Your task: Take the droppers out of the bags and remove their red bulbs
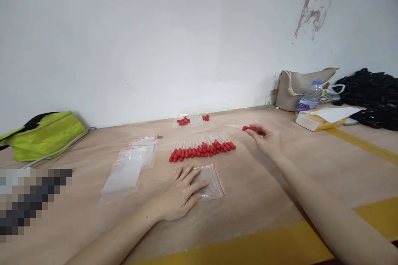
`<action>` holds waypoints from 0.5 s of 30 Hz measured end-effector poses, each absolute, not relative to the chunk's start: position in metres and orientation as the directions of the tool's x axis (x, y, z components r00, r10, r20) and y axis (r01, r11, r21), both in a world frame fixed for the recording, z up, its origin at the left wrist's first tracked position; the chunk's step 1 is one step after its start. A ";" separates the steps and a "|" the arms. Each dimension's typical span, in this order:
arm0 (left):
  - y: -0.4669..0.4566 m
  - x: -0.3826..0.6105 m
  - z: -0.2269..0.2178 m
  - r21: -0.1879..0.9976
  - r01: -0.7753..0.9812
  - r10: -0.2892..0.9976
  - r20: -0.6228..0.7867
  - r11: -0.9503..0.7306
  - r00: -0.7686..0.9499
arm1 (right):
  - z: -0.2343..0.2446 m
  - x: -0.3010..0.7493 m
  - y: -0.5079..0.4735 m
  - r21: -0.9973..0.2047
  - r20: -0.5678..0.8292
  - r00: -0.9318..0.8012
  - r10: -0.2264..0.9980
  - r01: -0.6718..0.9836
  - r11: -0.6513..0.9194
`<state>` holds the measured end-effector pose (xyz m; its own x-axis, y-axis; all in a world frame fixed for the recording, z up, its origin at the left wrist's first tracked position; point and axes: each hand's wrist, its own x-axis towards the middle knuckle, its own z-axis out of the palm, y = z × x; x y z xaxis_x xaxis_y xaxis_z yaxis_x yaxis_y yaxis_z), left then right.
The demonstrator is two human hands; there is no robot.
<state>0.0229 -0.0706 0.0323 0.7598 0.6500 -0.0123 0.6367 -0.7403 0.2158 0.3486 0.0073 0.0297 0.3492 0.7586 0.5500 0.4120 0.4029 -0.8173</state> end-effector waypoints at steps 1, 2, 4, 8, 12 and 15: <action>-0.070 0.024 0.033 0.226 0.626 0.644 0.010 -0.746 0.765 | 0.027 0.342 0.010 -0.739 0.621 0.282 0.731 0.521 0.427; -0.070 0.026 0.034 0.245 0.619 0.645 0.037 -0.746 0.763 | 0.024 0.336 0.012 -0.640 0.686 0.186 0.704 0.614 0.462; -0.068 0.029 0.037 0.304 0.618 0.671 0.112 -0.725 0.733 | 0.019 0.325 0.016 -0.418 0.770 -0.035 0.637 0.726 0.546; -0.053 0.035 0.037 0.432 0.678 0.798 0.215 -0.595 0.563 | 0.010 0.313 0.021 -0.071 0.755 -0.362 0.547 0.784 0.616; -0.036 0.036 0.033 0.480 0.733 0.873 0.191 -0.481 0.448 | 0.002 0.307 0.023 0.053 0.699 -0.456 0.551 0.801 0.596; -0.031 0.035 0.031 0.498 0.747 0.889 0.126 -0.441 0.441 | 0.000 0.303 0.022 0.058 0.674 -0.470 0.570 0.803 0.594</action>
<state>0.0348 -0.0312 0.0315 0.4408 0.8888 0.1258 0.7468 -0.4409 0.4980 0.3026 0.0225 0.0000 -0.4702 0.5700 0.6739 0.8026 0.5937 0.0578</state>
